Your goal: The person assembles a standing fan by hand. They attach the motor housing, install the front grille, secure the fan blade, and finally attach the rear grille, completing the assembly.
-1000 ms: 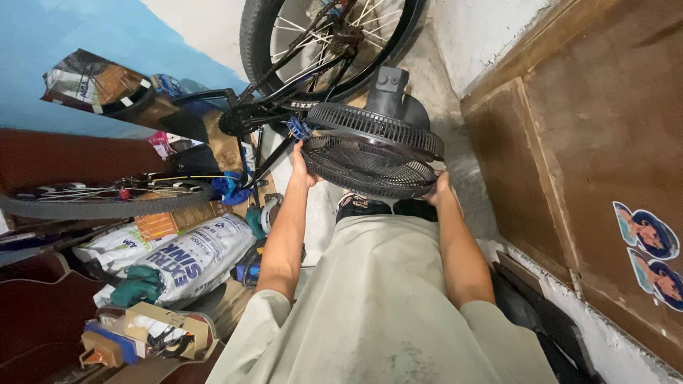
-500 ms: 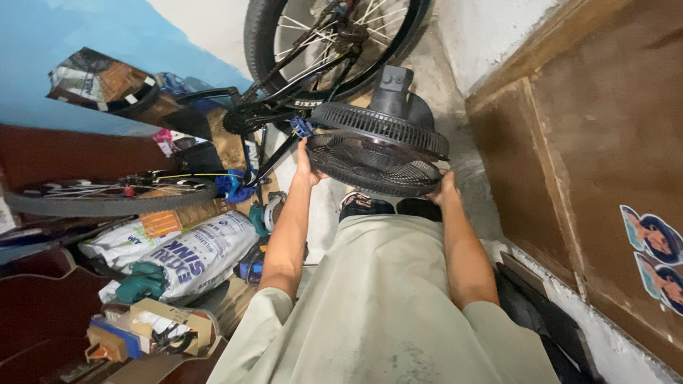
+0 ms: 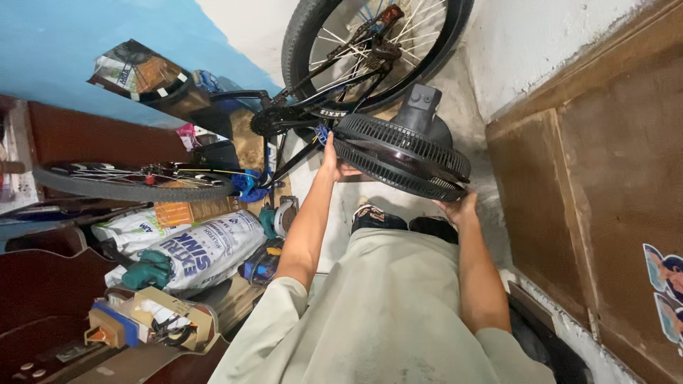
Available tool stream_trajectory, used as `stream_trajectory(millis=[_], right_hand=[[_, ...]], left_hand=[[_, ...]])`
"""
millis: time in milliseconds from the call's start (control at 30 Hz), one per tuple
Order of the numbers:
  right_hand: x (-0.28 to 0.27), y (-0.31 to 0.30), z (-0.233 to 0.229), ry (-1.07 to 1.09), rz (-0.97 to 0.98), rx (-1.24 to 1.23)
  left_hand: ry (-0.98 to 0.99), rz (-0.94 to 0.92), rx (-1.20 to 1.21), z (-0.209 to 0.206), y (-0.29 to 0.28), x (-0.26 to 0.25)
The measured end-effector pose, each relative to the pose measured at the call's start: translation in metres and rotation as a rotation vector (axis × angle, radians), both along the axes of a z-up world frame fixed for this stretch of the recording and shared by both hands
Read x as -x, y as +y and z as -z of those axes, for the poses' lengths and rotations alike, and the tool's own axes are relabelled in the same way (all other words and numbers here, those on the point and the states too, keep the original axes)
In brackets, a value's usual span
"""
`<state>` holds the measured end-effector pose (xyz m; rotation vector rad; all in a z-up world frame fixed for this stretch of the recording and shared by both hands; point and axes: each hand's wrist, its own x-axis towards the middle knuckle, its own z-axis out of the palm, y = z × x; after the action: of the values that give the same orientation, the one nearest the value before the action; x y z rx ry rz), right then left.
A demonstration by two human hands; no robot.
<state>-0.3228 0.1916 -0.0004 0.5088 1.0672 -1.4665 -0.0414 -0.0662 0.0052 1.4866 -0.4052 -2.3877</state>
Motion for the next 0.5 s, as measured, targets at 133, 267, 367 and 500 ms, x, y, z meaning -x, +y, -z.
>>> stream_trajectory(millis=[133,267,367,500], right_hand=[[0.001,0.001,-0.004,0.094,-0.017,-0.033],[-0.001,-0.001,-0.006,0.051,0.051,-0.012],[-0.003,-0.003,-0.007,0.119,0.013,0.095],[-0.004,-0.007,-0.008,0.144,0.05,0.013]], left_hand=[[-0.055,-0.008,0.035,-0.003,-0.007,0.01],[0.01,-0.027,-0.048,-0.003,-0.011,0.017],[-0.005,-0.048,-0.041,-0.001,-0.008,0.024],[-0.063,-0.082,0.0,0.002,-0.002,0.026]])
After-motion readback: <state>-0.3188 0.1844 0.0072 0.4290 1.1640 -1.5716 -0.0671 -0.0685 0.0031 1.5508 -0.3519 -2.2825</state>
